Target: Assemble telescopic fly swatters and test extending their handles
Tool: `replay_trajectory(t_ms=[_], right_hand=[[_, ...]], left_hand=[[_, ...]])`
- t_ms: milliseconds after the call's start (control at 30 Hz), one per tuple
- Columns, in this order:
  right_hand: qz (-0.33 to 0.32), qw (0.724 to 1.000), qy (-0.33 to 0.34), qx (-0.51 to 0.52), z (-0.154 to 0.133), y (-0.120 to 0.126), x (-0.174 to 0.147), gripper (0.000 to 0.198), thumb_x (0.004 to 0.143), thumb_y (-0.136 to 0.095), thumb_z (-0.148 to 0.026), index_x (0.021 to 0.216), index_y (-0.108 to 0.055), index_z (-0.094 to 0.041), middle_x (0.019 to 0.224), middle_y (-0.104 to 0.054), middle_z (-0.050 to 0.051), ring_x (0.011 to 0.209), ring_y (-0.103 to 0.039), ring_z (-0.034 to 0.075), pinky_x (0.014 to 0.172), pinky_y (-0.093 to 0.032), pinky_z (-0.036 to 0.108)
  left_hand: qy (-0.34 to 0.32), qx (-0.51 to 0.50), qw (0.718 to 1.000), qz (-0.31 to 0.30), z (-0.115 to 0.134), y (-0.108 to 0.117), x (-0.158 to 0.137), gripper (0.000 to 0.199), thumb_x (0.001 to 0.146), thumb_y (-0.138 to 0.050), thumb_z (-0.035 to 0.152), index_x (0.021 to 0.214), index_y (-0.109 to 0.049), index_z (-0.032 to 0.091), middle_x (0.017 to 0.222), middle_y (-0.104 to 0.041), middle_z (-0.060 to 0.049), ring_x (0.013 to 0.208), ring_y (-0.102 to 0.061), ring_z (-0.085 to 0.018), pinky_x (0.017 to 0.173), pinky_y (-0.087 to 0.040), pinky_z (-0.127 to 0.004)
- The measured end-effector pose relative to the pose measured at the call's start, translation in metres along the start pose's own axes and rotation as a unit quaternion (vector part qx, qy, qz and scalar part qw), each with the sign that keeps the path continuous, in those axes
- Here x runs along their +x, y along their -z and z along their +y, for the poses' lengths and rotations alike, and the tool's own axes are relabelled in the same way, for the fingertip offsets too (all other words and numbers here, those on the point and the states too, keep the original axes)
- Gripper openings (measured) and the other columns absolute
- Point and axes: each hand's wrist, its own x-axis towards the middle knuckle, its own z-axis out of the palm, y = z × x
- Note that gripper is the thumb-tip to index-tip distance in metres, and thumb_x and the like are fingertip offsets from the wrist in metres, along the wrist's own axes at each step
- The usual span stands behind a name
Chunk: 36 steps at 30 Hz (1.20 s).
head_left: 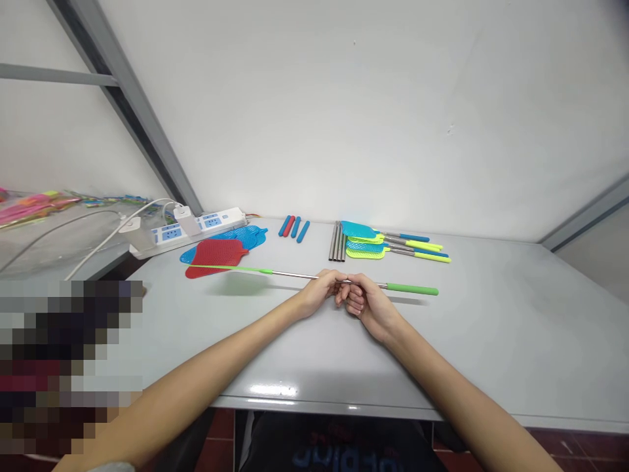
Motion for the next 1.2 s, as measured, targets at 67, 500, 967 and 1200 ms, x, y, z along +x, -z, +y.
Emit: replay_trajectory(t_ms=[67,500,967,1200], right_hand=[[-0.004,1.0,0.0,0.0,-0.0002,0.0005,-0.0001,0.033,0.07,-0.048,-0.029,0.044,-0.03,-0.017,0.037,-0.023,-0.007,0.036,-0.018,0.005,0.037,-0.016,0.021],[-0.001,1.0,0.002,-0.013,-0.0005,-0.0009,-0.002,0.033,0.07,-0.047,-0.028,0.043,-0.03,-0.017,0.037,-0.024,-0.007,0.036,-0.018,0.005,0.037,-0.016,0.021],[0.021,1.0,-0.012,-0.02,-0.0021,-0.0018,-0.002,0.032,0.068,-0.046,-0.029,0.043,-0.028,-0.018,0.035,-0.024,-0.007,0.034,-0.016,0.005,0.035,-0.014,0.021],[0.038,0.999,-0.007,-0.014,-0.0022,-0.0022,-0.0015,0.032,0.067,-0.047,-0.028,0.043,-0.028,-0.018,0.035,-0.023,-0.008,0.033,-0.017,0.004,0.034,-0.016,0.02]], left_hand=[[0.001,0.001,1.0,-0.001,-0.0005,0.0004,0.0001,0.035,0.075,-0.033,0.026,0.047,-0.05,0.012,0.041,-0.047,-0.001,0.043,-0.043,-0.01,0.051,-0.034,-0.025],[0.009,0.01,1.0,-0.006,-0.0013,0.0023,0.0008,0.035,0.073,-0.033,0.023,0.046,-0.051,0.012,0.041,-0.047,-0.001,0.043,-0.043,-0.01,0.053,-0.034,-0.025],[0.022,0.011,1.0,-0.011,0.0001,0.0017,0.0008,0.034,0.072,-0.033,0.024,0.045,-0.05,0.012,0.042,-0.048,-0.002,0.044,-0.043,-0.011,0.054,-0.034,-0.026],[0.019,0.011,1.0,-0.013,-0.0011,0.0025,0.0017,0.034,0.072,-0.032,0.024,0.046,-0.05,0.012,0.043,-0.048,-0.002,0.045,-0.043,-0.011,0.055,-0.035,-0.026]])
